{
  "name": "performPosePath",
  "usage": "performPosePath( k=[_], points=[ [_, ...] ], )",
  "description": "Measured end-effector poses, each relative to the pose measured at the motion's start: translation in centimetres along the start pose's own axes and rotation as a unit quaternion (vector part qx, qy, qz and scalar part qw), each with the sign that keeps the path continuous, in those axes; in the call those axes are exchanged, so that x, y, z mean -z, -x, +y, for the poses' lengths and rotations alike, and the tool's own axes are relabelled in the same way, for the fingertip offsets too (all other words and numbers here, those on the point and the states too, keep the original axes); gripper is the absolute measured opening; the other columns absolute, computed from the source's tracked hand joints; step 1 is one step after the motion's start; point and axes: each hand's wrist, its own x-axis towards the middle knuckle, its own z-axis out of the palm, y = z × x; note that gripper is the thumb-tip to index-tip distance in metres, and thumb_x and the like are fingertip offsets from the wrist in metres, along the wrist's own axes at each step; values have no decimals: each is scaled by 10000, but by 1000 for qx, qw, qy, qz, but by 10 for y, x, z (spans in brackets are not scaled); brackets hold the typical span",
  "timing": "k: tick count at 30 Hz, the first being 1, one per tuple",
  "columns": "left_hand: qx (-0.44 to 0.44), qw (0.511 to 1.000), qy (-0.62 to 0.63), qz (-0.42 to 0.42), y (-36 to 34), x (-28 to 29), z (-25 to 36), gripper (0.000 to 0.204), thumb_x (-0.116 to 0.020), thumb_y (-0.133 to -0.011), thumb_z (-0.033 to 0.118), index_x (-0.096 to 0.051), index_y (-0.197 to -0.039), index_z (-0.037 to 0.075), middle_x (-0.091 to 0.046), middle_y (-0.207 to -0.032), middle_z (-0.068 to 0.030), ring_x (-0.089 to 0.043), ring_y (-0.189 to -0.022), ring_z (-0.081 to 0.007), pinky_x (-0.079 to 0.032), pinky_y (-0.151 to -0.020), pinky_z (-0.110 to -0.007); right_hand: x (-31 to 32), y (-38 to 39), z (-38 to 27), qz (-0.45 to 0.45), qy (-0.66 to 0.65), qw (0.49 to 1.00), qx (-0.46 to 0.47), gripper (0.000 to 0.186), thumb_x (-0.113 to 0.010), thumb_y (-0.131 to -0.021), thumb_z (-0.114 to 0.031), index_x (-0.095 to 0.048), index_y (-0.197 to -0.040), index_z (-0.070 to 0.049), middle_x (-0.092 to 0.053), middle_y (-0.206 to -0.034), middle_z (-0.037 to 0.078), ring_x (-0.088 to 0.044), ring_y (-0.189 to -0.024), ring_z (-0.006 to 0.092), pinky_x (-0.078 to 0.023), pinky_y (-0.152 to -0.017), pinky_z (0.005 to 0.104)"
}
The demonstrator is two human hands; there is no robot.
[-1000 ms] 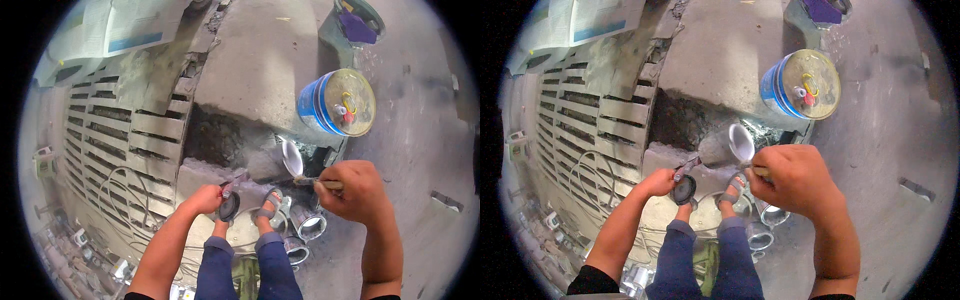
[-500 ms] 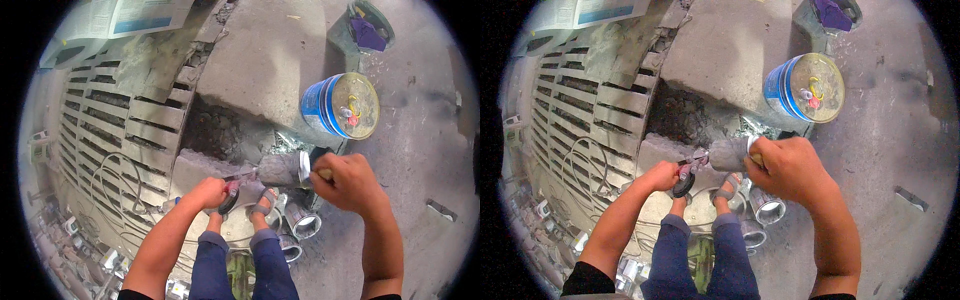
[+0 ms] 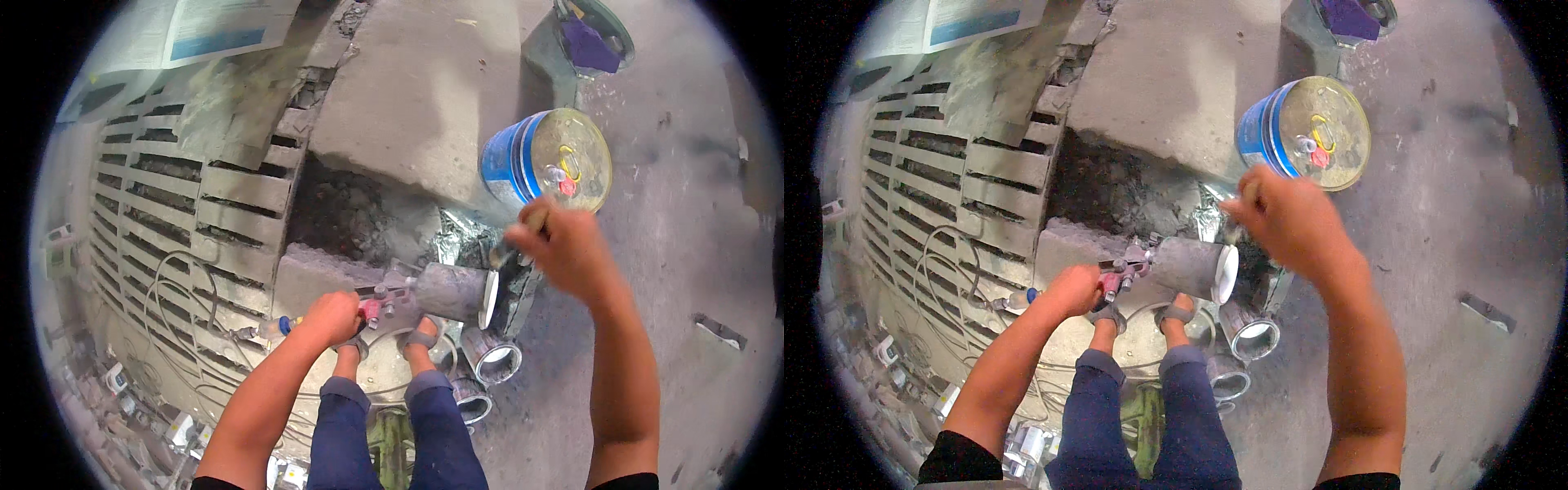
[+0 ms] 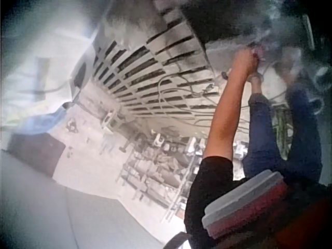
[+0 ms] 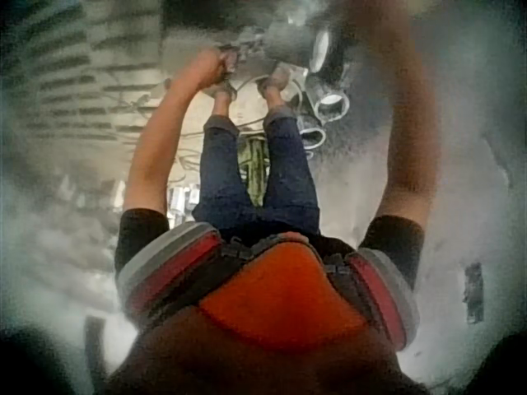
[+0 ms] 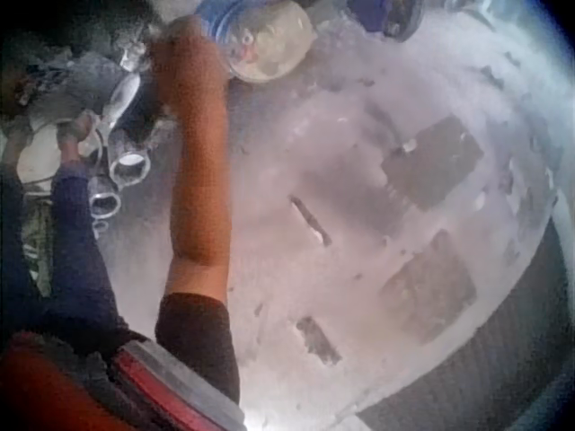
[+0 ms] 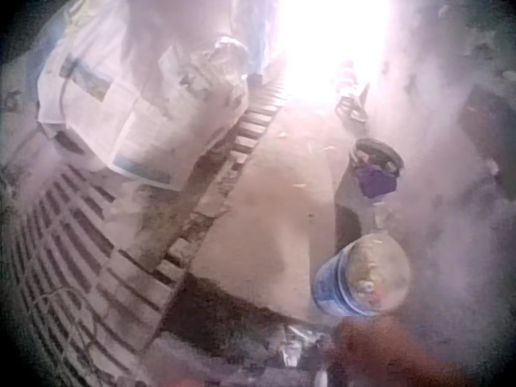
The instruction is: The person spray paints the hood of a silver car with a silver paint using a spray gun. The person then refills the spray gun from a bucket and stirs the paint with a stick before resuming painting.
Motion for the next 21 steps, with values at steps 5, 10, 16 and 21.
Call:
performPosePath(
  k=[5, 10, 16, 21],
  points=[
    [-3, 1000, 3, 31, 2, -17, -12, 204, -586, -729, 130, -565, -889, 5, -599, -868, -227, -576, -829, -409, -464, -737, -483, 17, 9, -12, -30, -134, 987, -82, 265, -701, -800, -237, -557, -746, -22, -573, -586, 98, -561, -532, 159, -439, -515, 296],
    [-29, 996, -8, 81, 5, -16, -11, 189, -594, -726, 111, -556, -888, 21, -577, -895, -196, -559, -869, -392, -449, -758, -463, 6, 7, 32, 4, -156, 983, -95, 233, -639, -843, -199, -554, -723, -19, -591, -633, 35, -541, -542, 105, -436, -513, 251],
    [-63, 987, -1, 150, 3, -27, -29, 194, -601, -726, 108, -549, -894, 25, -557, -860, -178, -537, -854, -382, -413, -749, -453, 13, 21, 19, -18, -382, 908, -171, 153, -585, -879, -189, -538, -805, -64, -573, -647, 26, -500, -496, 73, -404, -431, 220],
    [-83, 984, 0, 155, 7, -30, -35, 219, -591, -708, 85, -553, -918, 32, -553, -858, -163, -540, -839, -360, -409, -725, -455, 4, 34, 75, 49, -406, 885, -222, 182, -592, -880, -236, -532, -838, -69, -574, -646, 28, -484, -487, 72, -387, -418, 218]
  ],
)
